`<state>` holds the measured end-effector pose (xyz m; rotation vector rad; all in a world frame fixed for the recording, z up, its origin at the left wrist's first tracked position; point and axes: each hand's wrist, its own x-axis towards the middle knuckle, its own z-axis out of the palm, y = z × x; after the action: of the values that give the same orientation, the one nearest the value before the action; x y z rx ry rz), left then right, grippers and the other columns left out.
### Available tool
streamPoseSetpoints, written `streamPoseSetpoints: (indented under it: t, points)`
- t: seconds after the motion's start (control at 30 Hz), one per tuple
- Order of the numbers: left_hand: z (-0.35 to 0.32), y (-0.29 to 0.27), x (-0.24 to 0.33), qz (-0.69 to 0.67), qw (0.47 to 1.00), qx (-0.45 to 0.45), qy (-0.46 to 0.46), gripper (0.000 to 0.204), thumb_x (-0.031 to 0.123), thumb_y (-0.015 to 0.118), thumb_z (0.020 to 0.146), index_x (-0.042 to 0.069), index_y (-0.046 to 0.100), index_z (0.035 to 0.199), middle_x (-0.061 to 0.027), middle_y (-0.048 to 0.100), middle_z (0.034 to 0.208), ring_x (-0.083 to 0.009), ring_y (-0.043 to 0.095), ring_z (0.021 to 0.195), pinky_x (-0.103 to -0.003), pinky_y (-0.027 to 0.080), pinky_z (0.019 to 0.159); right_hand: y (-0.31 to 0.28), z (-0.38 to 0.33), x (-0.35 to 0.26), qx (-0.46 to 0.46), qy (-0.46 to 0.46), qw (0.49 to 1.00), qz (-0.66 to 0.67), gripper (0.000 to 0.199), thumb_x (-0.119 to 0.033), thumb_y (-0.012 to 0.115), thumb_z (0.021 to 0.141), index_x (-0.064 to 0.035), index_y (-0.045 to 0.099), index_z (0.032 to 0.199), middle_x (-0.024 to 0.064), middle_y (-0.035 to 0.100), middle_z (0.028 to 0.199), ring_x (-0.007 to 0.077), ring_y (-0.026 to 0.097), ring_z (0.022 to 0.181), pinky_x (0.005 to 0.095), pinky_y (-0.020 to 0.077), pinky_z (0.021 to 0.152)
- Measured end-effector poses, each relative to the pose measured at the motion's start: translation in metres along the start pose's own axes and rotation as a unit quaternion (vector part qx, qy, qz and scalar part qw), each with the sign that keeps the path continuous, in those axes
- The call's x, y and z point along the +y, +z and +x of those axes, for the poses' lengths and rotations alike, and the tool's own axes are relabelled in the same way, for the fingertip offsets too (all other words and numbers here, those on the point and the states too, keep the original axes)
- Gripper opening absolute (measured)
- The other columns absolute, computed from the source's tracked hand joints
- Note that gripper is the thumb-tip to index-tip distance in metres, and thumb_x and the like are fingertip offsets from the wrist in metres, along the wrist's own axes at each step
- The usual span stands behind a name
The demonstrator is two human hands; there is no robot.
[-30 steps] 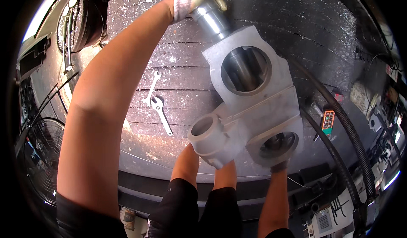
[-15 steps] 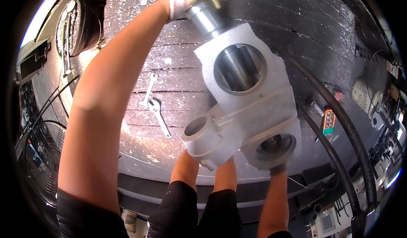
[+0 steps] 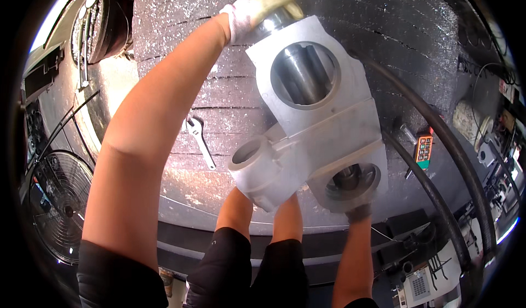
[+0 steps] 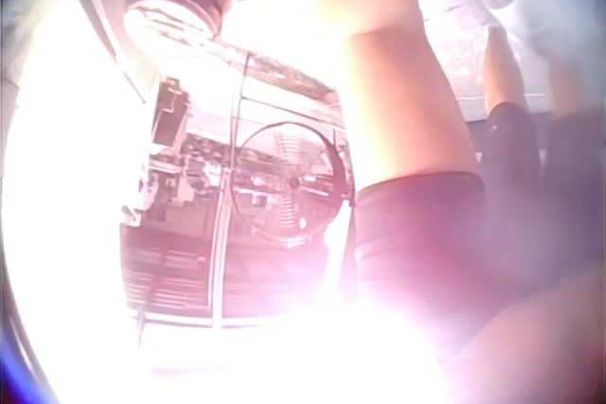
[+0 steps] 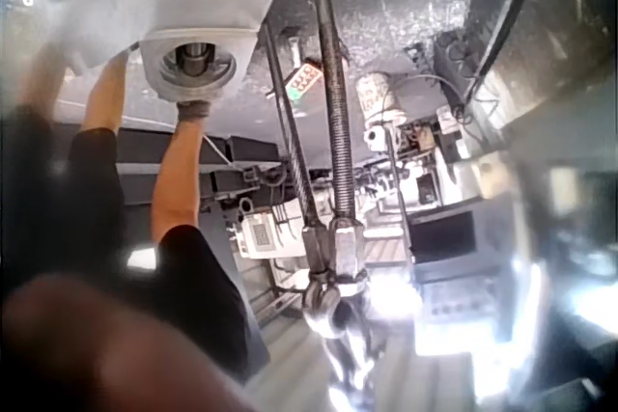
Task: The person uses a remote control to operate an overhead hoist, lifting a metal engine component and placing it onto the bed of a CNC machine.
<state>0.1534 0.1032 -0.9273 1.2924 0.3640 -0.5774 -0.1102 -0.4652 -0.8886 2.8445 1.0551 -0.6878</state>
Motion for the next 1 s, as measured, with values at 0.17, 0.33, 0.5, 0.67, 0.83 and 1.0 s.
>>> streamPoseSetpoints:
  t: [0.17, 0.33, 0.5, 0.67, 0.83, 1.0]
  points:
    - [0.007, 0.000, -0.005, 0.025, 0.995, 0.079, 0.050, 0.040, 0.043, 0.067, 0.100, 0.007, 0.081, 0.092, -0.0055, 0.078, 0.089, -0.0142, 0.069, 0.073, -0.031, 0.056, 0.068, -0.014, 0.016, -0.010, 0.035, -0.002, 0.999, -0.027, 0.074, -0.041, 0.071, 0.090, -0.0022, 0.049, 0.148, 0.0247, 0.053, 0.143, 0.0439, 0.051, 0.133, 0.0594, 0.0391, 0.115]
    - [0.000, 0.000, -0.010, 0.065, 0.992, 0.105, 0.034, 0.049, 0.055, 0.064, 0.098, 0.009, 0.080, 0.103, -0.0096, 0.075, 0.104, -0.0172, 0.069, 0.087, -0.033, 0.056, 0.076, 0.008, 0.013, -0.003, 0.021, 0.058, 0.990, 0.124, 0.071, -0.044, 0.065, 0.095, -0.0076, 0.043, 0.153, 0.0189, 0.051, 0.148, 0.0375, 0.049, 0.137, 0.0556, 0.0367, 0.118]
    - [-0.063, -0.003, -0.007, 0.172, 0.922, 0.338, 0.081, 0.074, 0.071, 0.058, 0.095, 0.007, 0.071, 0.130, -0.0177, 0.069, 0.130, -0.0243, 0.064, 0.117, -0.041, 0.049, 0.106, 0.031, 0.021, -0.002, 0.021, 0.178, 0.894, 0.410, 0.069, -0.046, 0.059, 0.100, -0.0130, 0.038, 0.157, 0.0132, 0.048, 0.153, 0.0312, 0.047, 0.140, 0.0518, 0.0342, 0.120]
    - [-0.209, 0.010, -0.022, 0.128, 0.924, 0.348, -0.093, 0.066, 0.069, 0.048, 0.098, 0.007, 0.065, 0.083, -0.0104, 0.063, 0.081, -0.0176, 0.056, 0.078, -0.040, 0.051, 0.080, 0.042, 0.013, 0.013, 0.056, 0.476, 0.651, 0.588, 0.061, -0.043, 0.062, 0.102, -0.0125, 0.045, 0.152, 0.0087, 0.058, 0.140, 0.0253, 0.055, 0.128, 0.0425, 0.0439, 0.110]
    - [-0.369, 0.024, -0.114, 0.255, 0.863, 0.329, -0.287, 0.067, 0.068, 0.037, 0.102, 0.011, 0.055, 0.071, -0.0083, 0.051, 0.067, -0.0181, 0.048, 0.064, -0.038, 0.045, 0.064, -0.008, -0.009, 0.015, 0.082, 0.584, 0.541, 0.599, 0.059, -0.029, 0.069, 0.101, -0.0084, 0.047, 0.151, 0.0088, 0.068, 0.129, 0.0238, 0.064, 0.117, 0.0360, 0.0509, 0.104]
    - [-0.483, 0.093, -0.149, 0.215, 0.858, 0.356, -0.300, 0.073, 0.067, 0.038, 0.102, 0.007, 0.062, 0.070, -0.0115, 0.057, 0.061, -0.0238, 0.057, 0.060, -0.042, 0.049, 0.065, -0.121, -0.011, 0.041, 0.161, 0.396, 0.758, 0.492, 0.060, -0.026, 0.073, 0.100, -0.0033, 0.049, 0.150, 0.0132, 0.066, 0.132, 0.0214, 0.062, 0.120, 0.0345, 0.0479, 0.105]
